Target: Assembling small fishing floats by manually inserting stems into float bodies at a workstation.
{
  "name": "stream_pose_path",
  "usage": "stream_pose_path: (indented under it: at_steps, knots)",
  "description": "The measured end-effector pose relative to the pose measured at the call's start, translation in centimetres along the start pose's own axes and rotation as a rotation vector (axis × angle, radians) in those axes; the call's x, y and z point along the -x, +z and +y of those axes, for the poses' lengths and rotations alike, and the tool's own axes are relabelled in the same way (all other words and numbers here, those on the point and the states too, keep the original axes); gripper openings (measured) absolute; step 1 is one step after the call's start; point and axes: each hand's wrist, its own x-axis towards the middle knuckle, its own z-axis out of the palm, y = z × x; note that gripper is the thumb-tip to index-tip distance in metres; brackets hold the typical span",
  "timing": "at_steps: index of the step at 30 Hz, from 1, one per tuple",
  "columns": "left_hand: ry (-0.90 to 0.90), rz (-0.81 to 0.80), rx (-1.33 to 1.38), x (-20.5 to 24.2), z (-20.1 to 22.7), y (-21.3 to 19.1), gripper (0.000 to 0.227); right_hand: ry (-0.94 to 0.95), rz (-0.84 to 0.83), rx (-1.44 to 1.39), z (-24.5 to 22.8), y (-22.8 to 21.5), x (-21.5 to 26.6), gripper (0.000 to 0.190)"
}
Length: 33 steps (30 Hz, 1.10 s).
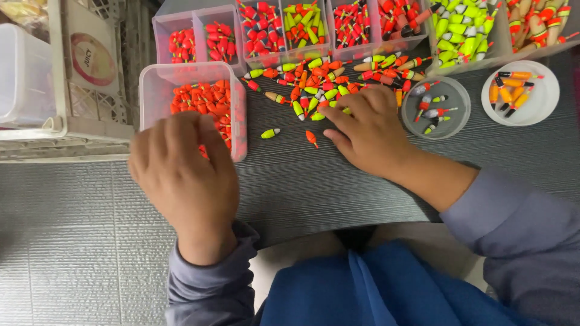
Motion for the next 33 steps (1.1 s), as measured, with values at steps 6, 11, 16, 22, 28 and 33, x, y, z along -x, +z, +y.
stream_pose_path:
  at_steps: [6,11,16,22,28,33]
  knots:
    - [0.023,0.027,0.043,0.0,1.2,1.3,0.023,0.048,0.053,0.078,-0.3,-0.2,-0.2,0.029]
    - [0.251,-0.155,0.295,1.9,3.2,4.8,0.017,0.122,0.048,0.184,0.4,-0.5,0.2,0.03]
    - [0.458,-0.368,0.299,4.7,4.2,8.6,0.02,0.151,0.054,0.231,2.2,-0.9,0.3,0.037]
    - [0.148,-0.569,-0.019,5.9,3.4,10.4,0.046,0.258,-0.025,0.309,5.8,-1.7,1.3,0.013]
    - [0.134,-0.48,-0.111,6.0,2.7,12.4,0.055,0.236,-0.184,0.255,6.2,-2.9,1.2,0.013]
    - [0.189,-0.483,-0.081,6.2,2.3,13.6,0.025,0.185,-0.002,0.247,4.1,-3.0,0.5,0.009]
